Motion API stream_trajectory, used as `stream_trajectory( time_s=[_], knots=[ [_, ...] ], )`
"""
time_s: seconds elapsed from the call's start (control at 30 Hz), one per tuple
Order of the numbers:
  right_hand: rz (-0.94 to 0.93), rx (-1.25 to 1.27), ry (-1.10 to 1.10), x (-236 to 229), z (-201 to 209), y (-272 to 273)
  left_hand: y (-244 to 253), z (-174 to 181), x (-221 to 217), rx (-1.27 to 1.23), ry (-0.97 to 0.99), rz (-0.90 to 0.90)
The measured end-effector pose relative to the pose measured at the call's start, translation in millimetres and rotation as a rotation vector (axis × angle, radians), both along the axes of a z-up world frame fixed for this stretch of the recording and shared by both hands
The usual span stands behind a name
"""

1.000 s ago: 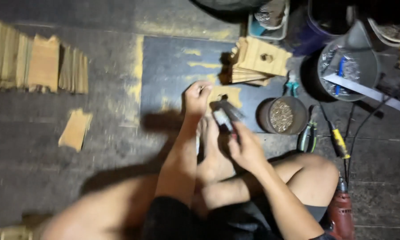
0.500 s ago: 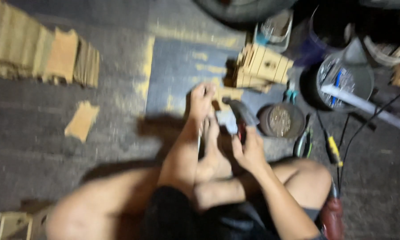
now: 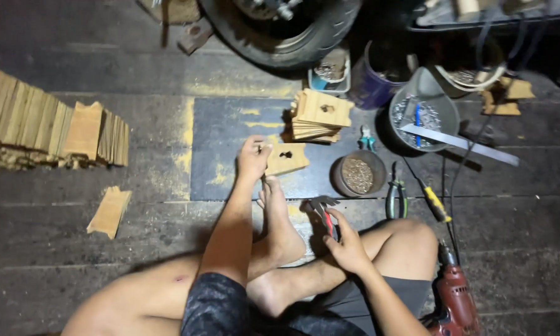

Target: The person assembles small wooden birdhouses by hammering nails into pre-cut wooden pieces, using a hammer, pliers, and a screwdriver.

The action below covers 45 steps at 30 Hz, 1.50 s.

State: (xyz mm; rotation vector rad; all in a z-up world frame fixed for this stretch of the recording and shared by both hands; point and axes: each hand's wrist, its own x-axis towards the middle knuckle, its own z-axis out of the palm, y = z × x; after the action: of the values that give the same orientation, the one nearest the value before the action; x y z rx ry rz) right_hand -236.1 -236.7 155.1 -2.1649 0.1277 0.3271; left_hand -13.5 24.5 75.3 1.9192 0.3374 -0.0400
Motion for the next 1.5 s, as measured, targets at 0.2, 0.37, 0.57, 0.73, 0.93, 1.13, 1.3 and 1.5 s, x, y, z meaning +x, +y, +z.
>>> stream_trajectory(
  time_s=[0.2,0.37,0.57,0.73,0.93,1.13,1.3,1.5],
  knots=[
    [-0.105,0.186,0.334,-5,-32,-7,0,-61,37,0.112,0.350,-0.057],
    [0.010,0.026,0.297,1,-44,-12,-5,-17,36,0.021,0.358,0.110],
    [-0.008,-0.129,0.316,6,-49,-18,16,20,44,-0.026,0.282,-0.073],
    [0.107,-0.164,0.348,-1,-28,-7,18,151,11,0.352,0.272,-0.541],
    [0.261,-0.386,-0.025,26,30,11,6,183,-11,0.776,0.352,-0.894],
    [0.139,0.052,-0.388,105,-29,40,-68,131,-41,0.944,-0.054,-1.227],
    [-0.112,0.064,-0.365,112,-131,42,-25,69,-58,0.808,-0.368,-0.850],
    [-0.222,0.338,-0.229,120,-96,55,6,20,-44,0.871,-0.342,-0.809]
  ],
)
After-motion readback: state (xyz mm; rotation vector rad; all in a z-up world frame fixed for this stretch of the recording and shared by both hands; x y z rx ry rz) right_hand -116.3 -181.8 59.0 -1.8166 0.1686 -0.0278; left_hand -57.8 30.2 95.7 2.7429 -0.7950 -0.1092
